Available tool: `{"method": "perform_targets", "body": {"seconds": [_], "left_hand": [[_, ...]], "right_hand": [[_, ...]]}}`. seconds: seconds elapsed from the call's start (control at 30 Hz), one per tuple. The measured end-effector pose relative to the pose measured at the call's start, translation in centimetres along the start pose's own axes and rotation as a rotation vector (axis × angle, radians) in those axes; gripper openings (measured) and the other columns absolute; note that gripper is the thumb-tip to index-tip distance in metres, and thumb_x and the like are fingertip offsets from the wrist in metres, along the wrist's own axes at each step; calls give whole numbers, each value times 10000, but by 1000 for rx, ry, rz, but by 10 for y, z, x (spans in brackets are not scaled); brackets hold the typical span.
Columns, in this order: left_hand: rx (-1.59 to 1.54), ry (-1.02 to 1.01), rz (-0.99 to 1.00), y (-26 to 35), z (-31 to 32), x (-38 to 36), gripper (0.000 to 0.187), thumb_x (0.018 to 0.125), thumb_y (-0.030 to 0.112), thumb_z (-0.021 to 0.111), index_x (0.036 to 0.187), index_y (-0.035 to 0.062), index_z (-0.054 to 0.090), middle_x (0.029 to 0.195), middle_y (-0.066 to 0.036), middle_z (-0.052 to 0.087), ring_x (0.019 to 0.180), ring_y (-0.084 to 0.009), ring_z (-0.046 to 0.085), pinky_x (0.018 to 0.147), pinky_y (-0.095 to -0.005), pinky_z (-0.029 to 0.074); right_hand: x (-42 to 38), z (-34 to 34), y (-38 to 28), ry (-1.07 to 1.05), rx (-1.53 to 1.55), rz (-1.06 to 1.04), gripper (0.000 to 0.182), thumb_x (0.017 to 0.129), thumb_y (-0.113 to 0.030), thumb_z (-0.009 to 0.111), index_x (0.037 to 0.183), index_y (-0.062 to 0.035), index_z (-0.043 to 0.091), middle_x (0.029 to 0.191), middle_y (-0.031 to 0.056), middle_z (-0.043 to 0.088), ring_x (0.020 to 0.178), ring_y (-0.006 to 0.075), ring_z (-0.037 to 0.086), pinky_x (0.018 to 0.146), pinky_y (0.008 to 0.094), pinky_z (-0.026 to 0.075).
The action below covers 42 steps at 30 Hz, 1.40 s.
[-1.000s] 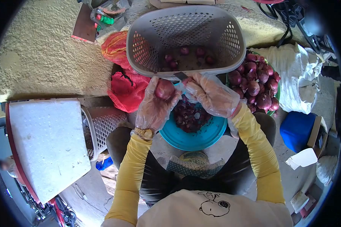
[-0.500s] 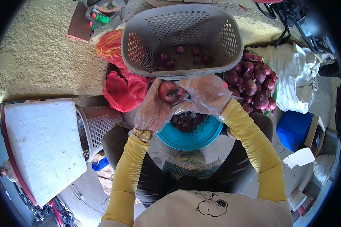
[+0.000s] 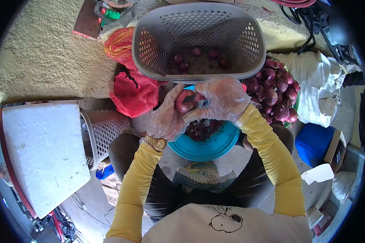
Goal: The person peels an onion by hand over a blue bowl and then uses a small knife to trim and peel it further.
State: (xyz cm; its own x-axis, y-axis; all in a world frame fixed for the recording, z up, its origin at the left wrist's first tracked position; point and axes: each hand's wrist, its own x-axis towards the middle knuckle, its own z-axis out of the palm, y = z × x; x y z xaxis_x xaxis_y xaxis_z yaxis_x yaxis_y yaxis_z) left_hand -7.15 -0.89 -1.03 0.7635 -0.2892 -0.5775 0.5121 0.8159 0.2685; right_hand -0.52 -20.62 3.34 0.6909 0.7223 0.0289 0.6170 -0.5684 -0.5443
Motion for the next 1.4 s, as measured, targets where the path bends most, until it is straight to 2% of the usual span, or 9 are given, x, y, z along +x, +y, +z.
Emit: {"method": "perform_targets", "body": {"seconds": [0.3, 0.4, 0.47, 0.5, 0.57, 1.1, 1.2, 1.27, 1.4], "left_hand": [[299, -69, 63, -4, 1, -6, 535, 1064, 489, 530, 1341, 33, 575, 1150, -144, 672, 1071, -242, 683, 919, -356, 624], [627, -204, 399, -11, -4, -14, 485, 1088, 413, 517, 1412, 53, 526, 1155, -136, 663, 1094, -233, 670, 970, -353, 578], [1481, -206, 759, -9, -15, -11, 501, 1097, 437, 488, 1441, 73, 504, 1102, -110, 652, 1030, -202, 653, 941, -323, 573], [1482, -207, 759, -6, -7, -12, 501, 1097, 437, 488, 1441, 73, 504, 1102, -110, 652, 1030, -202, 653, 941, -323, 573], [365, -9, 6, 4, 17, -13, 506, 1099, 451, 480, 1438, 76, 504, 1063, -87, 640, 960, -184, 625, 892, -307, 563], [797, 14, -118, 15, -14, -5, 484, 1114, 475, 427, 1371, 77, 528, 1021, -73, 642, 869, -145, 566, 764, -261, 503], [1662, -194, 478, 9, -17, -13, 510, 1117, 467, 424, 1444, 82, 498, 1054, -67, 642, 878, -135, 564, 731, -254, 484], [1229, -162, 192, 11, -23, -6, 473, 1134, 341, 433, 1533, 89, 419, 1126, -67, 635, 952, -138, 588, 784, -252, 507], [1442, -19, -5, 13, -26, -6, 462, 1133, 205, 428, 1575, 88, 358, 1198, -74, 626, 1039, -148, 604, 854, -258, 523]], "right_hand": [[-4, 9, 4, 67, -4, -53, 717, 673, -767, 767, 928, -100, 706, 822, 97, 725, 798, 349, 721, 699, 461, 550], [-4, 9, 3, 66, -26, -73, 708, 676, -764, 767, 923, -104, 703, 818, 93, 727, 780, 342, 722, 688, 463, 550], [-4, 9, 4, 57, -16, -77, 699, 675, -757, 771, 921, -106, 701, 813, 95, 726, 777, 343, 721, 687, 465, 550], [-5, 8, 4, 49, -7, -80, 691, 675, -750, 775, 920, -109, 699, 809, 96, 724, 773, 343, 720, 686, 467, 549], [-4, 4, 1, 15, 12, -84, 682, 674, -741, 781, 924, -112, 699, 808, 96, 724, 773, 343, 720, 685, 467, 548], [-5, 3, -4, -102, -98, -32, 679, 716, -726, 762, 971, -100, 701, 824, 113, 727, 789, 347, 725, 687, 472, 555], [-5, 7, -1, -116, -72, -34, 708, 721, -766, 731, 939, -93, 707, 811, 117, 722, 785, 352, 723, 682, 475, 556], [-5, 9, -2, -117, -109, -36, 724, 715, -785, 720, 928, -93, 709, 808, 116, 720, 784, 351, 724, 683, 472, 556], [-3, 10, -4, -170, -187, -35, 756, 695, -816, 709, 908, -91, 713, 814, 122, 719, 783, 347, 724, 689, 467, 559]]}}
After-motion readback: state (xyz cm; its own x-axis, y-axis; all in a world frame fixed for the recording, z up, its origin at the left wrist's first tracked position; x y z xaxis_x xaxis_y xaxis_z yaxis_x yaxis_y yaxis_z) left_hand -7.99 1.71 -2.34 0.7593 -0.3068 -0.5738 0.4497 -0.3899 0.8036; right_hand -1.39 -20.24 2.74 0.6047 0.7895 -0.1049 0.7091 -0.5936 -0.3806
